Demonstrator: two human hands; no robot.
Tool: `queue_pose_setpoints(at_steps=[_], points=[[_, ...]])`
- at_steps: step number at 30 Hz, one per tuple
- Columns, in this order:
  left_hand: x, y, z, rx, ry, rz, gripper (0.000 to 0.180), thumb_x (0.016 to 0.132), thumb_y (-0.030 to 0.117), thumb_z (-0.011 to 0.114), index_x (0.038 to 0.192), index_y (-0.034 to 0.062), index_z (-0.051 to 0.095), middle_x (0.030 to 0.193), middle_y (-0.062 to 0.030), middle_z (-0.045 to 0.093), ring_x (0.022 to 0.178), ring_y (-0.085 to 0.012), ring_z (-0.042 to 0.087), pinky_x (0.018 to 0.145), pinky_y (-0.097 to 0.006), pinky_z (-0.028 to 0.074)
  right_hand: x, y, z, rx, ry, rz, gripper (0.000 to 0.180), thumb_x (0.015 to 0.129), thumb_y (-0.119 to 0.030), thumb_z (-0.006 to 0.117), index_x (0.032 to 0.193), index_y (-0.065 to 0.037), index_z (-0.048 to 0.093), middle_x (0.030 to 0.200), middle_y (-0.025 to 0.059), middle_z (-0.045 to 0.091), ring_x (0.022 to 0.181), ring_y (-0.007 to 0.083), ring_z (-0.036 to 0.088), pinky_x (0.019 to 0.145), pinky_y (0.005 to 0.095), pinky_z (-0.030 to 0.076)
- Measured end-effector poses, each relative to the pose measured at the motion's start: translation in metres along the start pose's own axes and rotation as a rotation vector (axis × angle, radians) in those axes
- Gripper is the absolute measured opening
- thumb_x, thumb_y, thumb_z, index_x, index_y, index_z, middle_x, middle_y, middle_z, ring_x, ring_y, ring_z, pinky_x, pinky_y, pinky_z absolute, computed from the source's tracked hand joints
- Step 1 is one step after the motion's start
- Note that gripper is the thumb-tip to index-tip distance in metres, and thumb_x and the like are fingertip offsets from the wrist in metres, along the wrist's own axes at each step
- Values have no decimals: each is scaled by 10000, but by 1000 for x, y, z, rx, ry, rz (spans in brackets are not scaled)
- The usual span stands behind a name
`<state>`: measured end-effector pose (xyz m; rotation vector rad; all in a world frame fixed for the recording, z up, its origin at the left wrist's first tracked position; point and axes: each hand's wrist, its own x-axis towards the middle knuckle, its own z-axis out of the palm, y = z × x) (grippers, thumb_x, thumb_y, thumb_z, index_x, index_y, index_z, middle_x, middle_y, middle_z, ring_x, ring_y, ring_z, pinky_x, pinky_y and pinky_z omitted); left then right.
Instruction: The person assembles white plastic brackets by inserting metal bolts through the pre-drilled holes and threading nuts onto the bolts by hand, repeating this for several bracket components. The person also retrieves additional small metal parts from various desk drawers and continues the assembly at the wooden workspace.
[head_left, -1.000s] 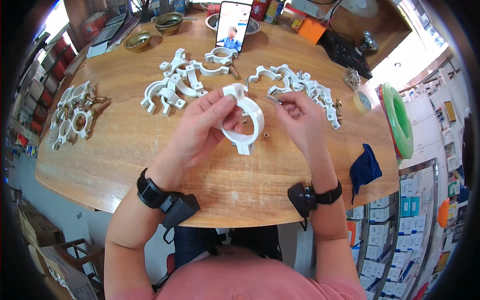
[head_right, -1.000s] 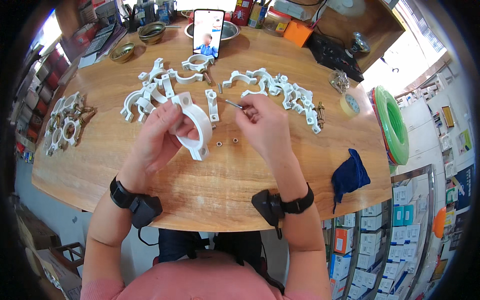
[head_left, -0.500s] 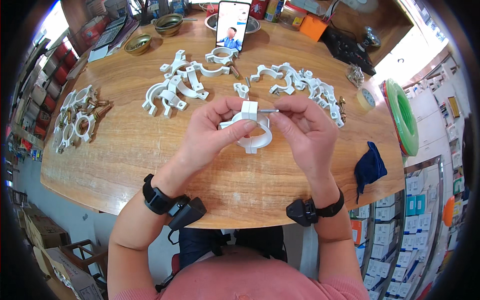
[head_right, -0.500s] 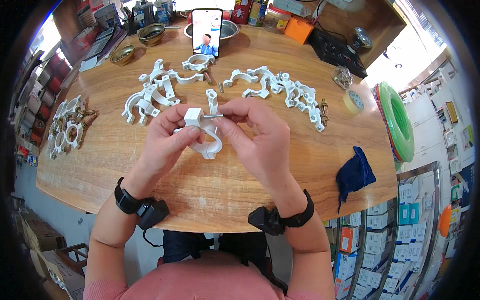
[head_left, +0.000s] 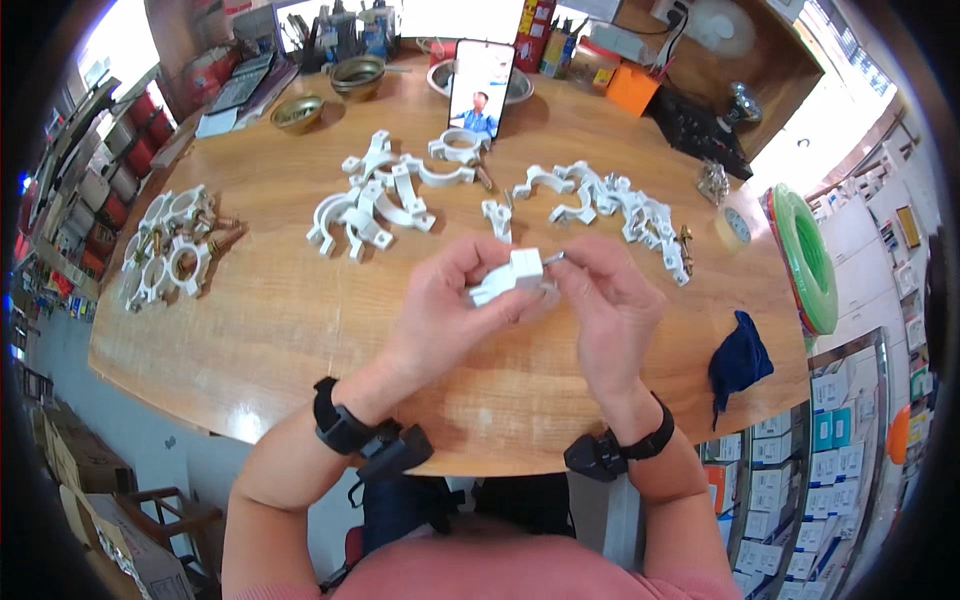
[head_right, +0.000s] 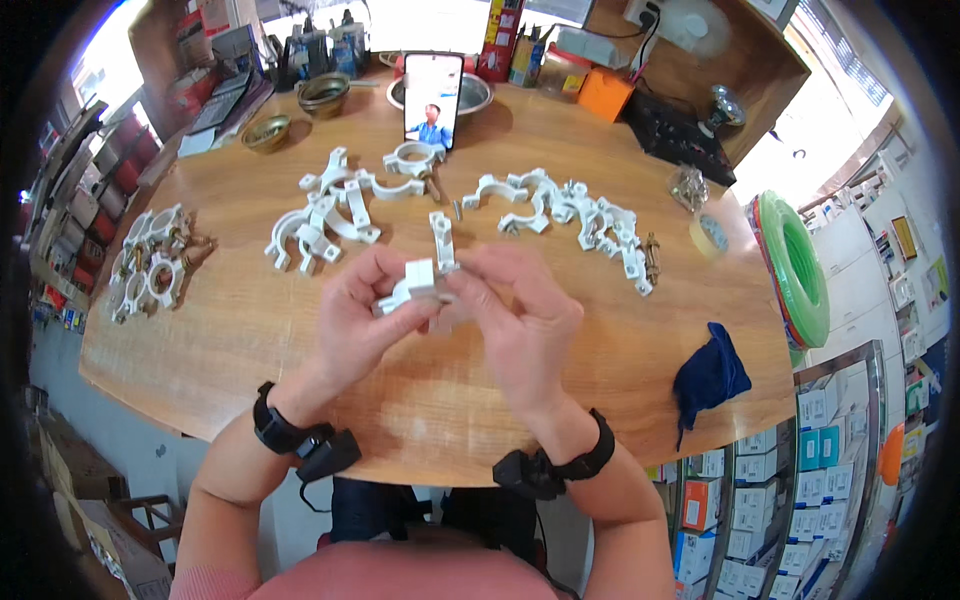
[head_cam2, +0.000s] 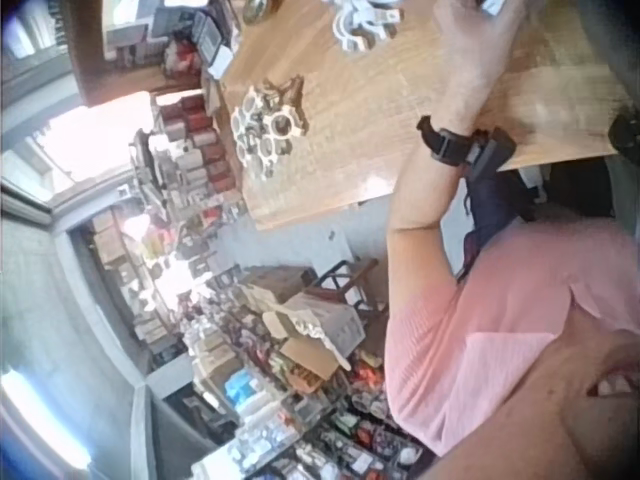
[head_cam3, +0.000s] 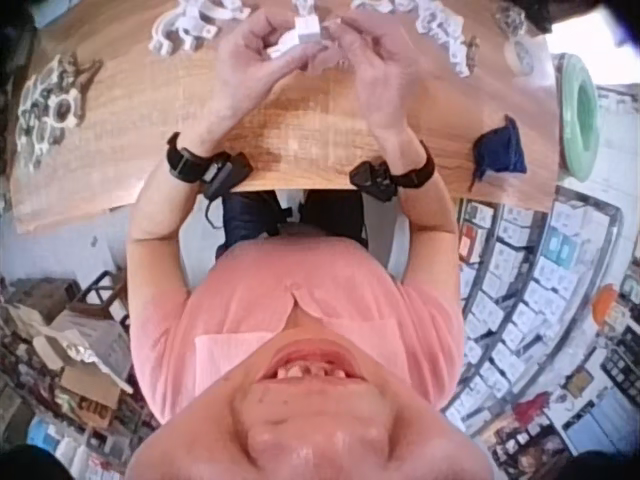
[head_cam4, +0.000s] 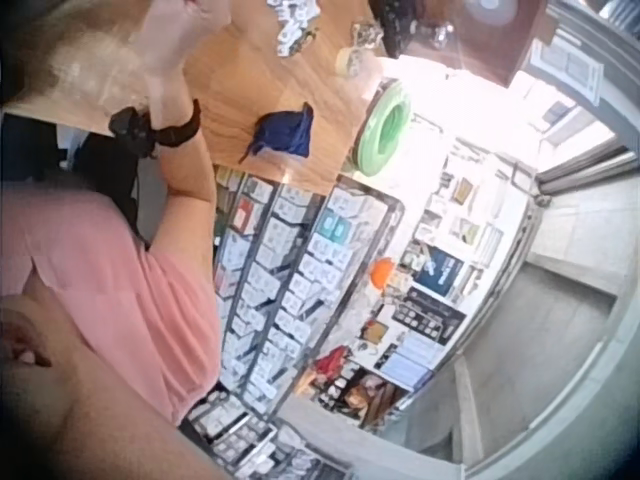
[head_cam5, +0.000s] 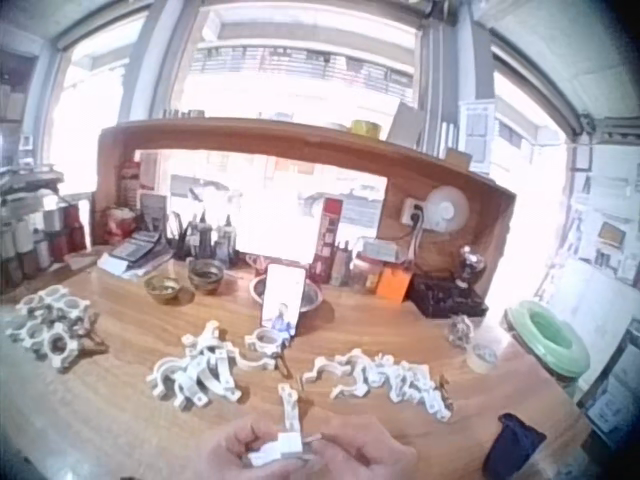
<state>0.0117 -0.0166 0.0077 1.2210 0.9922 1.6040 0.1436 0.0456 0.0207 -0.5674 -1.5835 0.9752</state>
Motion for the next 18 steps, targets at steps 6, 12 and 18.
queue_pose_setpoints(at_steps=[6, 12, 18], points=[[6, 0, 4, 107, 107, 133, 244, 738, 50, 628, 947, -8, 516, 797, -25, 591, 709, -54, 536, 609, -185, 442, -1, -4, 1, -213, -106, -295, 233, 639, 38, 642, 868, 17, 600, 786, 109, 579, 699, 196, 541, 645, 257, 422], [7, 3, 8, -190, -47, 0, 204, 775, 50, 582, 962, -14, 531, 955, -45, 563, 841, -90, 525, 741, -231, 433, 3, 1, 0, -156, -26, -190, 290, 637, 29, 656, 911, 28, 561, 799, 100, 581, 743, 164, 551, 680, 256, 432], [6, 1, -3, -142, -26, -33, 246, 831, 146, 535, 1002, -31, 536, 991, -71, 557, 887, -109, 520, 787, -243, 419, 1, -6, 0, 219, -68, 149, 229, 695, 35, 625, 912, 33, 554, 843, 76, 580, 780, 100, 545, 703, 228, 448]])
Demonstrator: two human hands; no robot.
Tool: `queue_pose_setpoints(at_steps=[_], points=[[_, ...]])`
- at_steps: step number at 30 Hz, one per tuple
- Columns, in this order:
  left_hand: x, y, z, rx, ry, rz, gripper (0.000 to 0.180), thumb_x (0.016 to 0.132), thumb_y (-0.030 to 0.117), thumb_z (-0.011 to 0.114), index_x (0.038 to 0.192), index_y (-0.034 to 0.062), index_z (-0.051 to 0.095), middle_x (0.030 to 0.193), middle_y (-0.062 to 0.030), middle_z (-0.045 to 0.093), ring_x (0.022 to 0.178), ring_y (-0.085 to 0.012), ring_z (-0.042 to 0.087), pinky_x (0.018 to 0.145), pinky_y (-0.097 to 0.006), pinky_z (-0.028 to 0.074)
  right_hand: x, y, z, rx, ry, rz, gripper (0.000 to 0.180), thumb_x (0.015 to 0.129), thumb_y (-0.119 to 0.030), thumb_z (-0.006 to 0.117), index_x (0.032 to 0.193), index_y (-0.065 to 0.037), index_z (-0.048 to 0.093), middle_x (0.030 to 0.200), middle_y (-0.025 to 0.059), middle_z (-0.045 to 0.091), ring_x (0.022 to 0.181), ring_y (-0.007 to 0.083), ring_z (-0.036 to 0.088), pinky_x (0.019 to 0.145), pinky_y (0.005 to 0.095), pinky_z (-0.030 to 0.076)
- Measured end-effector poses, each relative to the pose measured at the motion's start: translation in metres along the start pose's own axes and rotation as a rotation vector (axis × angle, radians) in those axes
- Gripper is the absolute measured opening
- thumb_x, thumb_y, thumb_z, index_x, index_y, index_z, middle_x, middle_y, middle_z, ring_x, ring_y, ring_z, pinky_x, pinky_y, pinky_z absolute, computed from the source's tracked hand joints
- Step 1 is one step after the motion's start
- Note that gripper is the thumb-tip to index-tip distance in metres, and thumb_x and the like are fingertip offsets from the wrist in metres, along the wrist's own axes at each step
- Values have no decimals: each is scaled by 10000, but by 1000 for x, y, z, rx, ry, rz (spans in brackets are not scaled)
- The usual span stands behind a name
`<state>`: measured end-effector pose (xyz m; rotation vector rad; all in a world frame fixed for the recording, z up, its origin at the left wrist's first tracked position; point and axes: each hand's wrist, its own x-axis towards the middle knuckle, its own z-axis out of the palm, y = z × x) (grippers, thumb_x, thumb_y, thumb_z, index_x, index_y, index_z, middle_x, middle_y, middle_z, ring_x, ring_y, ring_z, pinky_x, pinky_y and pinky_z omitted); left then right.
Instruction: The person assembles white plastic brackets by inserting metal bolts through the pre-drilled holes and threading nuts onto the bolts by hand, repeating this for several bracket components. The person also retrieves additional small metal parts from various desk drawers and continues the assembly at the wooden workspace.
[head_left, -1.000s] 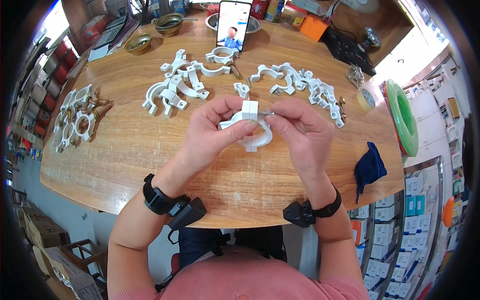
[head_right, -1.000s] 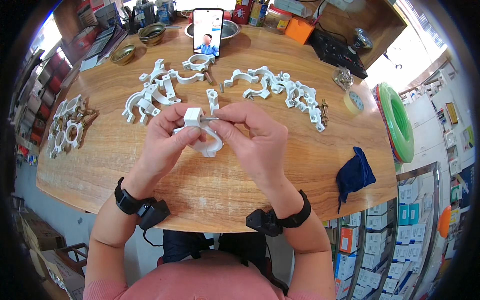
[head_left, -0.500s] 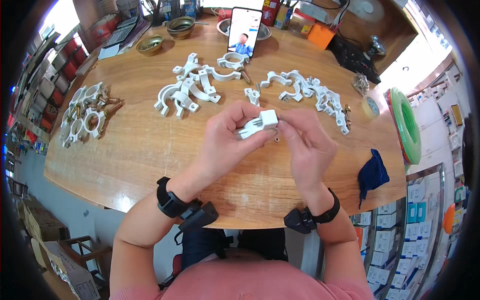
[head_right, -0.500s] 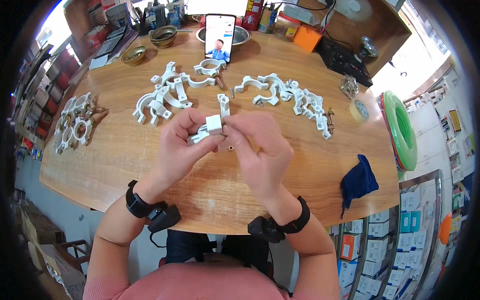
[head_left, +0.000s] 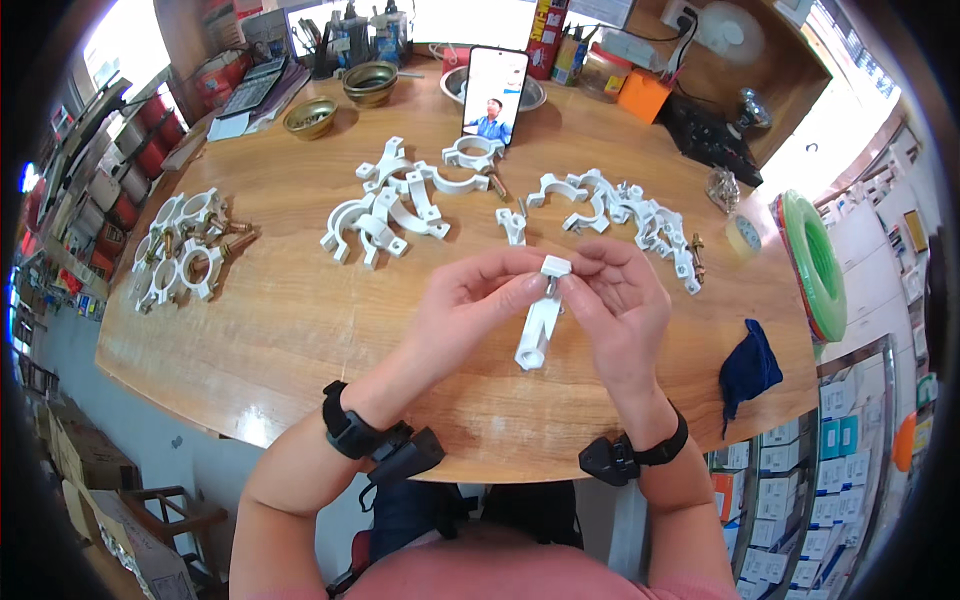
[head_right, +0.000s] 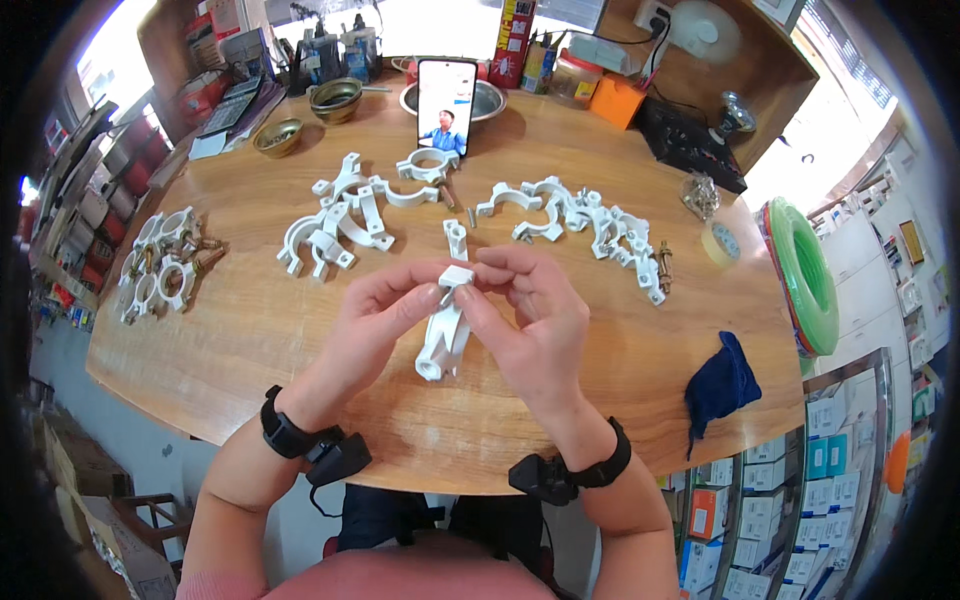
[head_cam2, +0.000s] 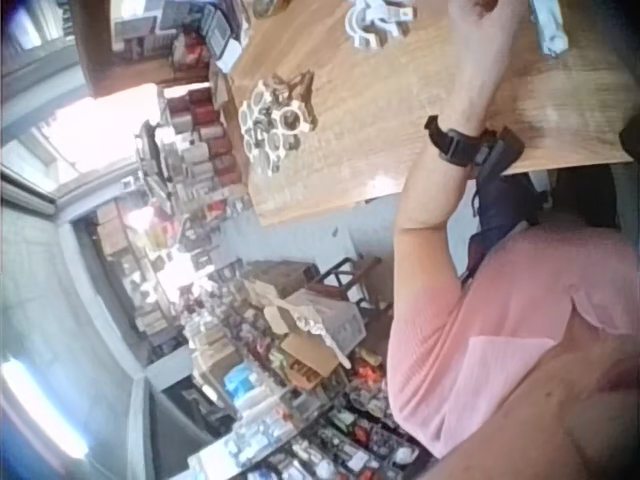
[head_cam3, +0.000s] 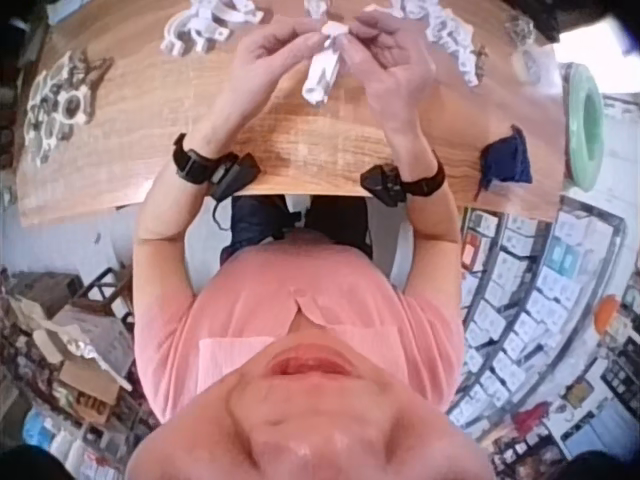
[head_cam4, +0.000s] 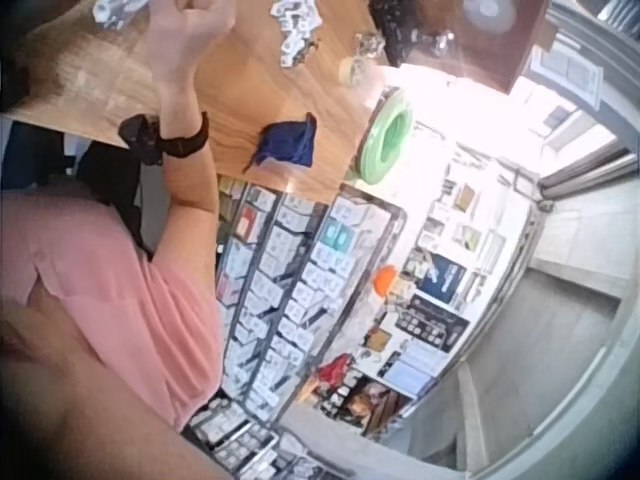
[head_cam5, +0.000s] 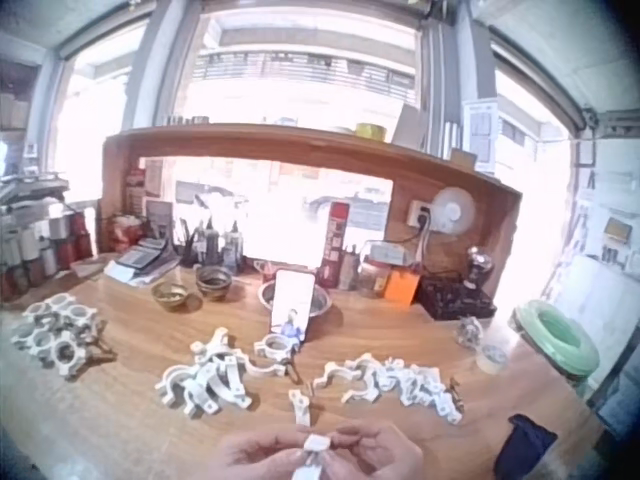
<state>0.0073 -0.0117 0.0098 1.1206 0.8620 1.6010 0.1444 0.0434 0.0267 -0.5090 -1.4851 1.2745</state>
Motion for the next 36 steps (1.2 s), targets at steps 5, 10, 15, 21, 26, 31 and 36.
queue_pose_setpoints(at_steps=[5, 10, 15, 21, 26, 31, 36], points=[[4, -3, -4, -204, 41, -220, 269, 823, 190, 552, 992, -18, 571, 888, -53, 596, 794, -81, 543, 686, -215, 446, 2, 7, -4, -252, -75, -47, 164, 698, 18, 633, 851, 24, 573, 868, 79, 574, 757, 108, 548, 657, 223, 456], [4, -2, -5, -209, 112, -311, 223, 816, 205, 559, 917, 10, 596, 831, -32, 595, 735, -82, 547, 645, -224, 452, 22, 9, -14, -435, -122, -270, 128, 678, -19, 654, 791, -14, 593, 767, 62, 564, 660, 135, 532, 598, 220, 437], [8, -5, -9, -303, 216, -345, 216, 829, 200, 514, 923, 8, 539, 827, -80, 582, 747, -155, 570, 677, -286, 493, 32, 7, -47, -816, -477, 179, 156, 678, -83, 643, 796, 6, 593, 689, 86, 562, 644, 169, 542, 579, 269, 441], [8, -1, -1, -323, 301, -421, 179, 811, 192, 553, 831, 15, 575, 726, -27, 576, 609, -86, 534, 562, -239, 476, 26, 41, -54, -1033, -659, 120, 134, 674, -57, 603, 794, 2, 614, 705, 122, 563, 654, 232, 545, 605, 313, 434], [10, -12, -14, -189, 182, -459, 231, 815, 235, 536, 865, 10, 556, 773, -77, 584, 654, -128, 555, 574, -246, 478, 27, 45, -55, -1113, -742, 56, 115, 668, -40, 581, 773, 1, 606, 706, 132, 562, 685, 261, 556, 615, 336, 435], [8, -7, -10, -121, 177, -442, 226, 813, 244, 538, 825, 20, 567, 730, -64, 584, 596, -110, 543, 516, -225, 453, 27, 31, -48, -1069, -652, 32, 79, 670, -40, 550, 726, 4, 583, 765, 163, 572, 693, 301, 556, 628, 353, 447], [4, -7, -4, -262, 189, -495, 174, 801, 191, 568, 739, 28, 568, 627, -22, 567, 490, -72, 521, 423, -192, 395, 23, 1, -25, -623, -451, -171, 110, 657, 6, 583, 765, -10, 565, 743, 99, 535, 643, 228, 539, 579, 290, 444]])
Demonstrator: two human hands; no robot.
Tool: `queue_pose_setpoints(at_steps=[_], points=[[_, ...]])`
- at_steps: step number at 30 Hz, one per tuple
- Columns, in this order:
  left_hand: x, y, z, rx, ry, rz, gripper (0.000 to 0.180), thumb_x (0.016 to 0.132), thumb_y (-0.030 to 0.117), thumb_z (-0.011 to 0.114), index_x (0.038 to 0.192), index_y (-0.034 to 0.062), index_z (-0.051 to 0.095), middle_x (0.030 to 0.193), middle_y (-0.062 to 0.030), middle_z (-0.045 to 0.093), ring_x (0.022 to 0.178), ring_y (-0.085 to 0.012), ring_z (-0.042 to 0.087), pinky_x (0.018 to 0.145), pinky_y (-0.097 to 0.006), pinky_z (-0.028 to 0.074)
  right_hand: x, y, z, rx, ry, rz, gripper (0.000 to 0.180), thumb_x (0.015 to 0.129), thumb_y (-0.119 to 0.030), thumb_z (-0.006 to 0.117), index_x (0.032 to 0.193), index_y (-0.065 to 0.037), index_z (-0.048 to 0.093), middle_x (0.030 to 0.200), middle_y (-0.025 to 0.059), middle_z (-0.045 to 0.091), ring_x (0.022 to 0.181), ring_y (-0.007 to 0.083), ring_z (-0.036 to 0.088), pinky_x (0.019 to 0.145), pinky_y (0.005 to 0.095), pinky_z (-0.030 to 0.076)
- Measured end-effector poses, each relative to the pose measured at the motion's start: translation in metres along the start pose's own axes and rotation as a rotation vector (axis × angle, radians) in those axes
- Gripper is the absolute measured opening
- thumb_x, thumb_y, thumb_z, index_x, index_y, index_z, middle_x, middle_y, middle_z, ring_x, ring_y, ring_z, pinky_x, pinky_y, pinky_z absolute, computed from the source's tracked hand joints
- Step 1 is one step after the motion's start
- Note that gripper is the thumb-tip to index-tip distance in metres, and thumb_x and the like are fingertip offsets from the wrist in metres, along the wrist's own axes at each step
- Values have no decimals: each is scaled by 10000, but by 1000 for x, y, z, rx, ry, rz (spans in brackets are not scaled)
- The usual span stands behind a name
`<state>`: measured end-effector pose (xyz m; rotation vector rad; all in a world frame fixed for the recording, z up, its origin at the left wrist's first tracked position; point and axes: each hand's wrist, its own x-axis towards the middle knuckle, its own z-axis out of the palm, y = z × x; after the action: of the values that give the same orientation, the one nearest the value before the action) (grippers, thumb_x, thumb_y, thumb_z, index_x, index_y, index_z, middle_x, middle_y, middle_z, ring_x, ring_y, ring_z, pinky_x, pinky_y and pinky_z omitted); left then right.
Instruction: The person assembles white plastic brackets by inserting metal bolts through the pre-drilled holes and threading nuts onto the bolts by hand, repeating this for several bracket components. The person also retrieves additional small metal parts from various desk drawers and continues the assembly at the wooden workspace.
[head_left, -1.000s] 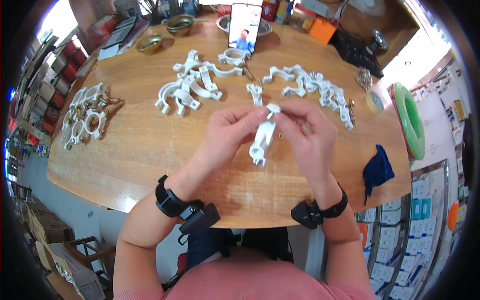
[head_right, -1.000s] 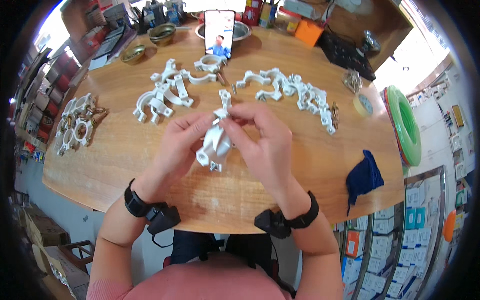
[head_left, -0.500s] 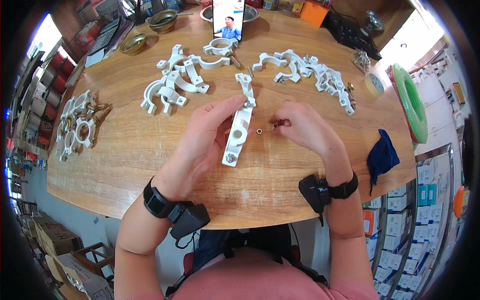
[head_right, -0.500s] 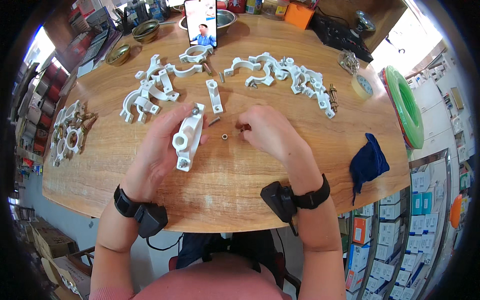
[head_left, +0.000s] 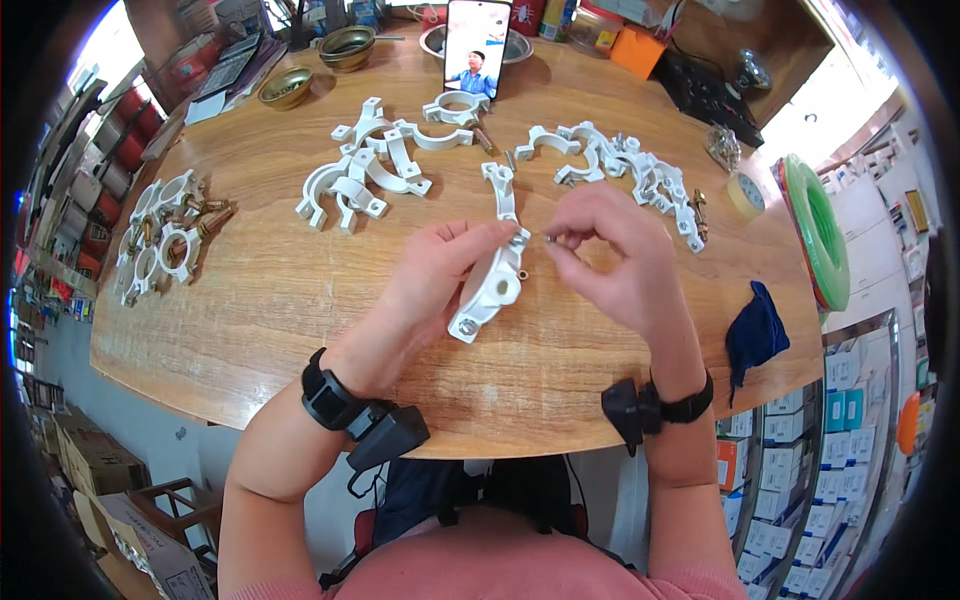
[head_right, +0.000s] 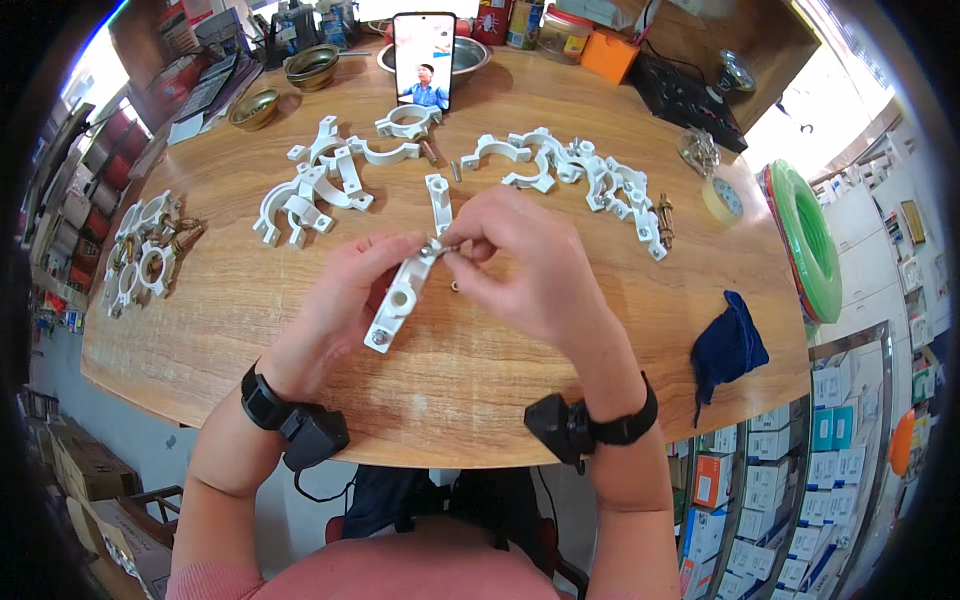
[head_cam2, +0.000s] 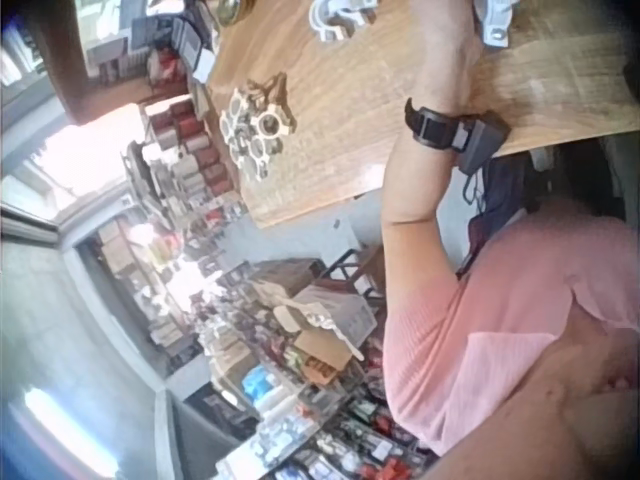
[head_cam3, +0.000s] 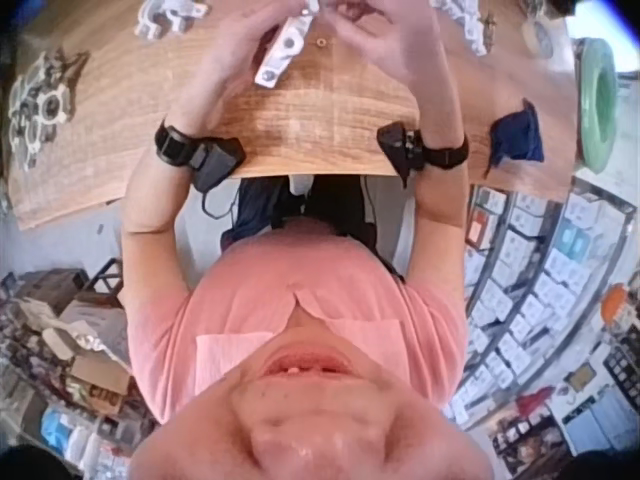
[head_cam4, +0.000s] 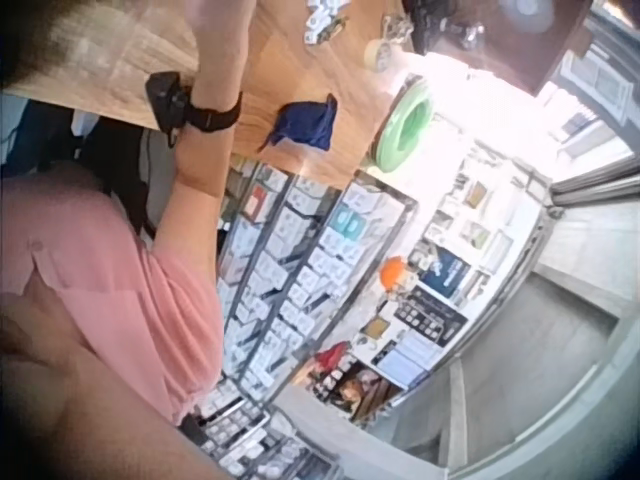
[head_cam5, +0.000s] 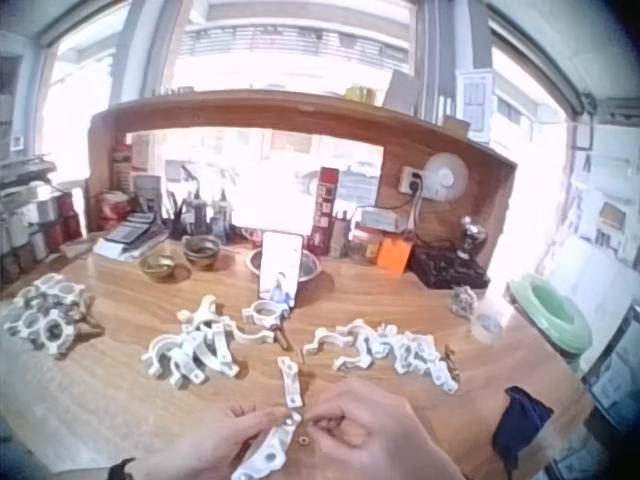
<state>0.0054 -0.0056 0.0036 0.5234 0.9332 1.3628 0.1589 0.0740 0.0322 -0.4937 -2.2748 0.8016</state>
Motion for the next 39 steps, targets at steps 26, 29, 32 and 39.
queue_pose_setpoints(at_steps=[26, 29, 32, 39], points=[[2, 1, -2, -21, -56, 18, 215, 810, 204, 553, 809, -9, 575, 626, -39, 562, 495, -107, 541, 443, -244, 471, -2, -4, 9, -115, 46, -224, 172, 664, -28, 643, 825, -31, 581, 678, 89, 519, 616, 221, 521, 536, 281, 418], [1, 1, -5, 46, -84, -1, 224, 808, 213, 558, 816, -11, 573, 631, -36, 563, 488, -96, 535, 430, -232, 458, -3, -8, 7, -129, 7, -164, 168, 666, -35, 641, 823, -40, 582, 682, 83, 524, 624, 220, 527, 536, 287, 421], [2, 2, -2, 100, -70, -30, 178, 826, 179, 525, 862, 8, 559, 635, -18, 556, 474, -69, 507, 391, -180, 391, -6, -1, 8, -120, -7, -122, 176, 664, -49, 647, 829, -52, 585, 690, 77, 533, 634, 214, 533, 544, 286, 426], [1, 1, -1, 92, -43, 12, 203, 813, 200, 551, 791, 0, 569, 612, -13, 545, 457, -60, 483, 407, -205, 427, -6, -6, 8, -94, 26, -148, 179, 674, -63, 638, 847, -79, 595, 708, 63, 550, 638, 204, 544, 543, 282, 436]])
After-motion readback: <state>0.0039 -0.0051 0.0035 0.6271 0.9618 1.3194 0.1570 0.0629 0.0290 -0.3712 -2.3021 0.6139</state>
